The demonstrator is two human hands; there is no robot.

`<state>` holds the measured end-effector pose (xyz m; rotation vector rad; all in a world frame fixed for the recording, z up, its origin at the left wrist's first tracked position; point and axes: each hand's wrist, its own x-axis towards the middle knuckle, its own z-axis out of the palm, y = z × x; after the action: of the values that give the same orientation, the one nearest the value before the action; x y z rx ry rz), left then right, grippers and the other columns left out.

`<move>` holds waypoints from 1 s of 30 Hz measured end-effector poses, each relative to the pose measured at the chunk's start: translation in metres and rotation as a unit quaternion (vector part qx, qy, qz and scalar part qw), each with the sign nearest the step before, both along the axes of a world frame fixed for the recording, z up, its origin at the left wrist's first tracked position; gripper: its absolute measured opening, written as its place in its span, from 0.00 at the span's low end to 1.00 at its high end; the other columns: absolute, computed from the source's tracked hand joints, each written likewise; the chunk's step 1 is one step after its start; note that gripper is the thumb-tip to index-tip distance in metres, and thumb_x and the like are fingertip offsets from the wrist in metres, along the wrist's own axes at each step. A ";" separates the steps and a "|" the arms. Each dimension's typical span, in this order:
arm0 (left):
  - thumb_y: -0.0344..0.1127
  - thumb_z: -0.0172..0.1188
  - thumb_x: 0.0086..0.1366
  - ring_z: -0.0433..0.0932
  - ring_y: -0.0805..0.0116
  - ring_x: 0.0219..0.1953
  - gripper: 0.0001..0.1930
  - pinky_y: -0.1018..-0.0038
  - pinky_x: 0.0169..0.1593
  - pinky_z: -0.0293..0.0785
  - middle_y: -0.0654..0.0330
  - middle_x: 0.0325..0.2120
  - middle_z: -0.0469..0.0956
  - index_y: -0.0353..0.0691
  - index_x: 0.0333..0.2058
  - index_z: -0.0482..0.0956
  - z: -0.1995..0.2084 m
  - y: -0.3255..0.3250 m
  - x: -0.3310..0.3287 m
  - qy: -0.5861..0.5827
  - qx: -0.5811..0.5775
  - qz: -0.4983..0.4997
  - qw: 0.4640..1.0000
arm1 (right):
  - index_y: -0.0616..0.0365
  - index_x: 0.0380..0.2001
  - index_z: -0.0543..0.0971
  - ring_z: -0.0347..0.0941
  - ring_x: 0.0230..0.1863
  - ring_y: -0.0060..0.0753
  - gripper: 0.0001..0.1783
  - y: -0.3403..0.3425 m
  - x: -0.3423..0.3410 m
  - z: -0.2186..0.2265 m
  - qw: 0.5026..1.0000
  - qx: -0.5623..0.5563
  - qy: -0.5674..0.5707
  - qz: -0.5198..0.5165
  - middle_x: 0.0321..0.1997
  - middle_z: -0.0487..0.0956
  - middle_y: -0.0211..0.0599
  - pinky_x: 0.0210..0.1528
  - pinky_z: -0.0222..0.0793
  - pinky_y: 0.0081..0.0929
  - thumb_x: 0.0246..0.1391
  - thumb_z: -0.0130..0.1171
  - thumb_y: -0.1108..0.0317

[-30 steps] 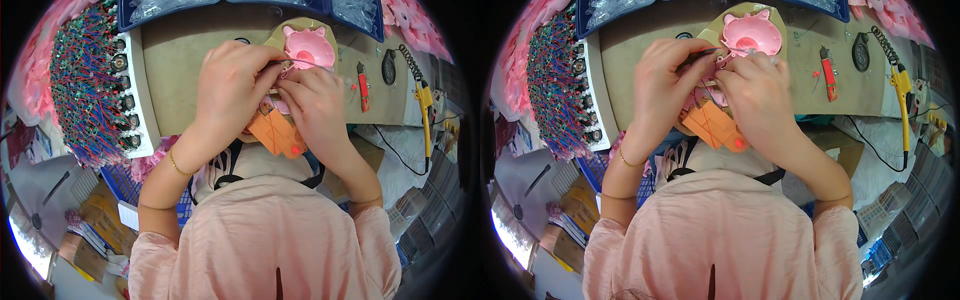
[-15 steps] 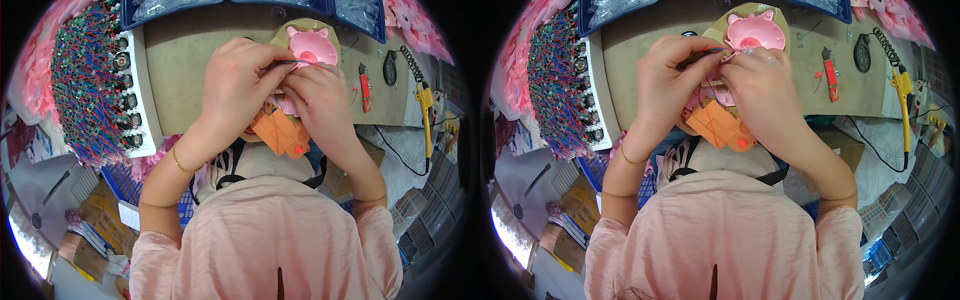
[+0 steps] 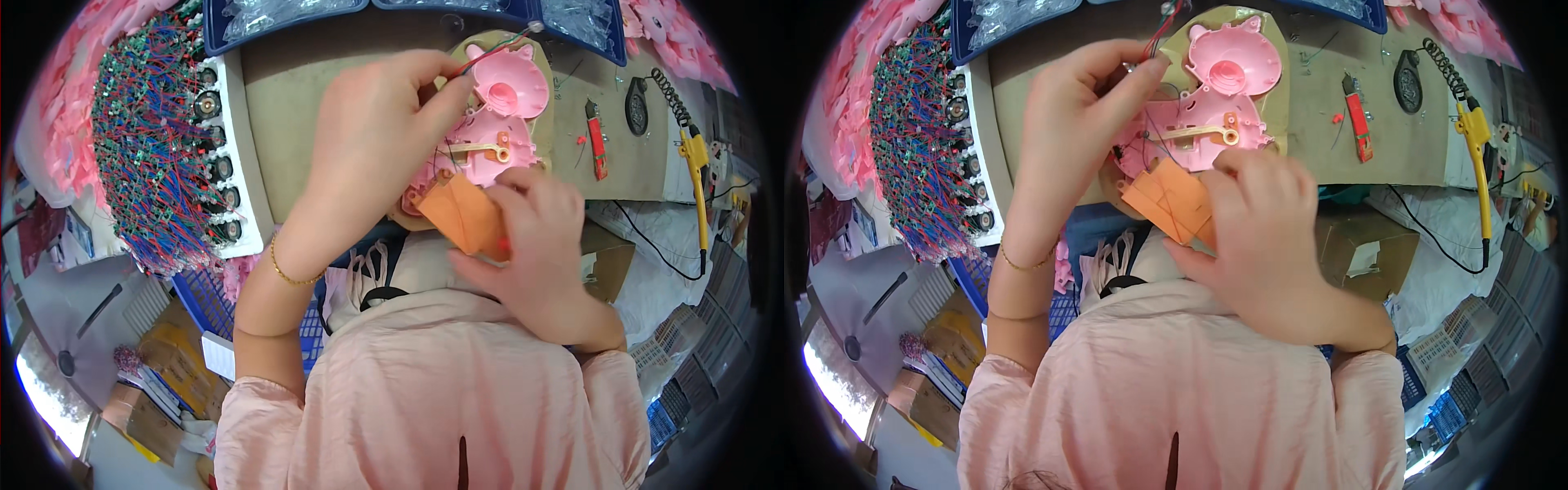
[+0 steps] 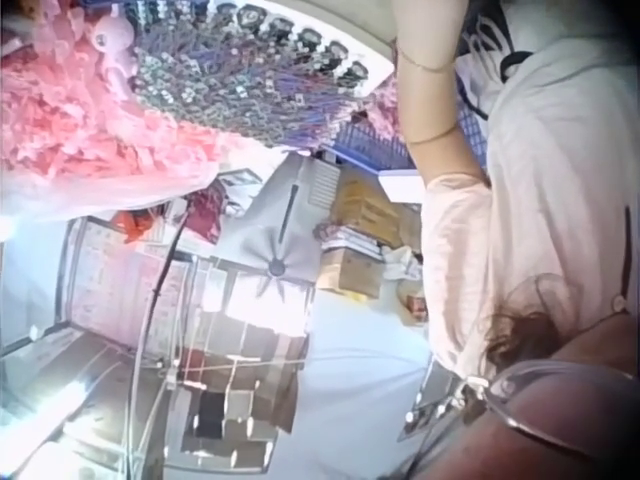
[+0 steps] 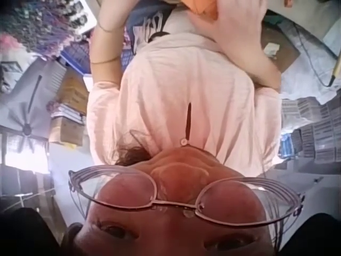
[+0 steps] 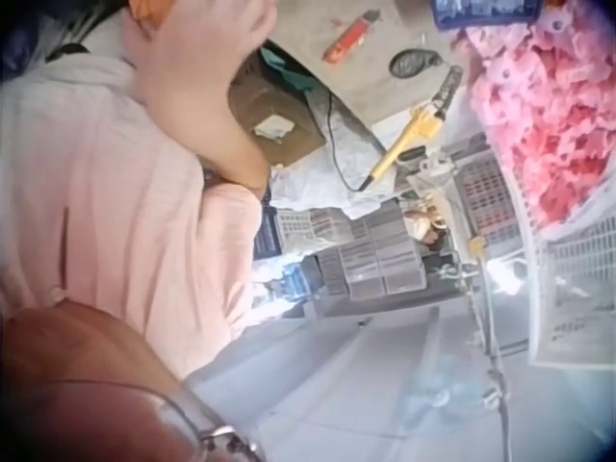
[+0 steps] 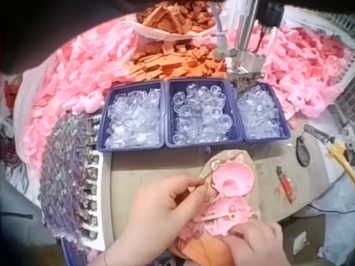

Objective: Assembling and soldering internal electronic components of toy ponies at a factory workbench.

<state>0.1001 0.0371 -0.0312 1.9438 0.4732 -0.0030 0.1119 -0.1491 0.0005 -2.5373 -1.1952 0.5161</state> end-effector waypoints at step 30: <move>0.28 0.61 0.48 0.74 0.64 0.48 0.24 0.72 0.48 0.70 0.61 0.47 0.74 0.40 0.48 0.74 -0.056 -0.005 -0.095 -0.262 0.332 -0.096 0.901 | 0.62 0.46 0.73 0.68 0.48 0.42 0.34 0.021 0.067 -0.014 0.980 0.105 0.020 0.166 0.47 0.70 0.40 0.48 0.66 0.34 0.26 0.69 0.72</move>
<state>0.0048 0.0318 -0.0874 2.5254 -0.1099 0.6141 0.1785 -0.1285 -0.0136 -2.1532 -1.5801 0.4821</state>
